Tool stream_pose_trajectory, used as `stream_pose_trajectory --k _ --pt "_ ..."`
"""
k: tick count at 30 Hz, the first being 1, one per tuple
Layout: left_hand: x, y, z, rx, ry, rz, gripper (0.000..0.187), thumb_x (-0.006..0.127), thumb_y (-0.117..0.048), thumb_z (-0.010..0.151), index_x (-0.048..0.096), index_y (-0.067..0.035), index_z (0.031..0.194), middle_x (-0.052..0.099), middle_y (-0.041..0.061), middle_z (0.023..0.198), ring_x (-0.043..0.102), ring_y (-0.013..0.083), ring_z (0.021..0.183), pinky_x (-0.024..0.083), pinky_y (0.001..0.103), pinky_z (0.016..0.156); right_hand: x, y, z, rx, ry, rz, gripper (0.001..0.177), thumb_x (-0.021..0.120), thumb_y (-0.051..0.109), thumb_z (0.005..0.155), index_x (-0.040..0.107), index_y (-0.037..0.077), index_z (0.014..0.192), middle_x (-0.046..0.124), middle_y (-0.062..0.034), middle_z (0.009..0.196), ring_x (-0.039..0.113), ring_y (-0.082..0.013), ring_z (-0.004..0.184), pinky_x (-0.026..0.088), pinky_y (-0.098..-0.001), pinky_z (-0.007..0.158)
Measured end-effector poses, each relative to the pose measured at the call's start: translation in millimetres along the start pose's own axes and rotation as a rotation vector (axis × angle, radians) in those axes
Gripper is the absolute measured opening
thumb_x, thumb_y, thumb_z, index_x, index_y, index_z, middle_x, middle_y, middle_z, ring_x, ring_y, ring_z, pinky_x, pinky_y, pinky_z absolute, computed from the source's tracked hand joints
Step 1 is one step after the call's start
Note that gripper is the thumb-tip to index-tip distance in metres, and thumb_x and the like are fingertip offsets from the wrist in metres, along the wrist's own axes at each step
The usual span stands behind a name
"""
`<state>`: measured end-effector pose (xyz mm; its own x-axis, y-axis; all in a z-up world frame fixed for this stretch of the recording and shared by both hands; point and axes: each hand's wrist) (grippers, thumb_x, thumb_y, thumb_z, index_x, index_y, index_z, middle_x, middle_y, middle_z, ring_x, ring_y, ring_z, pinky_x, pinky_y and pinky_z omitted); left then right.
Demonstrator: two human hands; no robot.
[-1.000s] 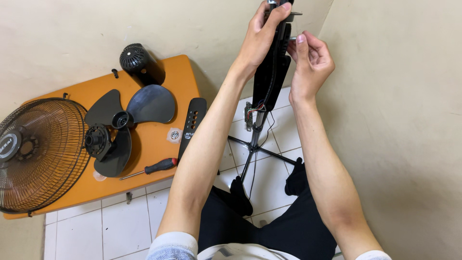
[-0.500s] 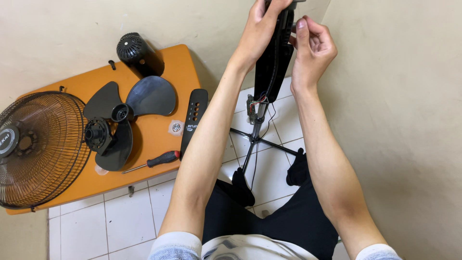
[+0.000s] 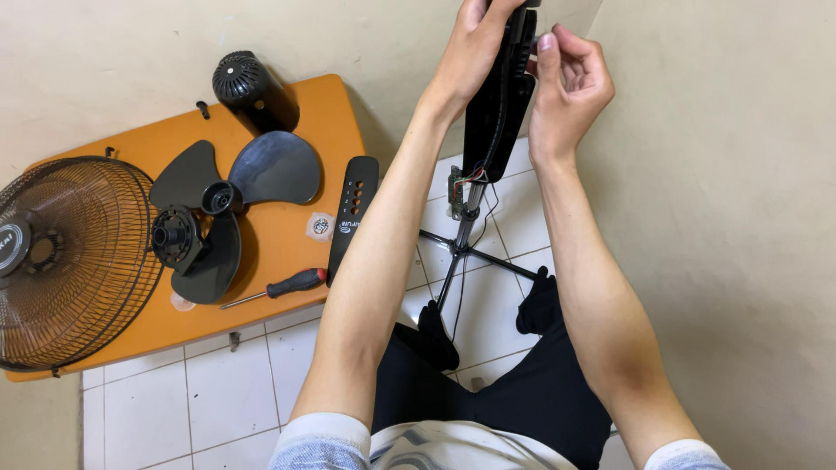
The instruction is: The person assembles a standing electric fan by attaching the motor housing to the stand, then securing the motor with a nut. The person handles the fan stand, motor housing, and a nut while working on a tiled floor.
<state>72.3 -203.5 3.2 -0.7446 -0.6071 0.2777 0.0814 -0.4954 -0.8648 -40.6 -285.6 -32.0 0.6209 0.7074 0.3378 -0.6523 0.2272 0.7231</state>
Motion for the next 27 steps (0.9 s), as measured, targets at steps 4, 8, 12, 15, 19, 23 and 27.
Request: stream_pose_trajectory --k 4,8,12,15,19,23,27 --pt "3.2 3.6 -5.4 0.078 -0.023 0.053 0.035 0.067 -0.035 0.102 0.061 0.0 0.105 0.058 0.001 0.087 0.057 0.0102 0.076 0.054 0.031 0.066 -0.4 -4.3 0.2 -0.007 -0.007 -0.001 0.026 0.073 0.013 0.108 0.065 -0.009 0.119 0.073 -0.0109 0.104 0.071 -0.0136 0.094 0.061 -0.029 0.086" --pt "10.0 -0.9 -16.8 0.103 -0.017 0.04 0.037 0.067 -0.036 0.101 0.06 -0.001 0.11 0.058 0.002 0.093 0.057 0.0093 0.081 0.057 0.031 0.069 -1.2 -1.6 4.2 0.04 -0.006 0.015 0.025 0.072 0.012 0.106 0.067 -0.008 0.119 0.073 -0.009 0.1 0.07 -0.0124 0.088 0.059 -0.0275 0.079" --pt "12.4 -7.0 -17.7 0.019 -0.006 -0.084 0.039 0.067 -0.036 0.098 0.058 0.0 0.109 0.062 0.005 0.092 0.065 0.0131 0.079 0.065 0.036 0.066 -2.3 1.5 7.5 0.001 0.047 -0.004 0.025 0.072 0.012 0.106 0.067 -0.009 0.118 0.073 -0.0092 0.1 0.071 -0.0131 0.09 0.064 -0.0303 0.08" --pt "14.1 -8.8 -17.0 0.048 0.007 -0.109 0.04 0.066 -0.038 0.099 0.058 0.0 0.108 0.063 0.005 0.094 0.067 0.0139 0.082 0.068 0.039 0.069 -3.3 2.7 7.6 -0.086 0.072 -0.067 0.024 0.071 0.012 0.108 0.067 -0.01 0.118 0.072 -0.0103 0.102 0.072 -0.0146 0.093 0.067 -0.0327 0.081" --pt "16.6 -7.4 -17.9 0.073 -0.028 -0.049 0.041 0.067 -0.038 0.099 0.059 0.001 0.109 0.062 0.005 0.094 0.066 0.0138 0.081 0.066 0.038 0.069 -5.4 1.5 7.3 -0.092 0.089 -0.06 0.025 0.068 0.013 0.109 0.067 -0.01 0.119 0.072 -0.0109 0.104 0.073 -0.0158 0.094 0.068 -0.0333 0.085" --pt "18.4 -6.7 -16.1 0.03 -0.029 -0.088 0.043 0.066 -0.039 0.098 0.058 0.003 0.106 0.061 0.007 0.091 0.068 0.0161 0.078 0.068 0.038 0.067 -8.6 -0.6 8.0 -0.085 0.102 -0.042 0.026 0.069 0.014 0.109 0.066 -0.009 0.119 0.072 -0.0105 0.105 0.073 -0.0155 0.095 0.068 -0.0343 0.084" --pt "18.5 -9.5 -13.5 -0.008 -0.069 0.031 0.046 0.066 -0.041 0.096 0.063 0.004 0.107 0.064 0.008 0.089 0.068 0.0154 0.074 0.061 0.033 0.061 -9.7 -1.5 6.7 0.089 0.067 0.145 0.029 0.071 0.015 0.107 0.066 -0.009 0.123 0.07 -0.0105 0.104 0.068 -0.0143 0.096 0.062 -0.0329 0.085"
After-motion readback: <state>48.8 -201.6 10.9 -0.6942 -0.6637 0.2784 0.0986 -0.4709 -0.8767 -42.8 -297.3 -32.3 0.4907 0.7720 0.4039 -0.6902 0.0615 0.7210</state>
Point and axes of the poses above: each hand's wrist, its own z-axis towards the middle knuckle, its own x-axis out of the palm, y = z × x
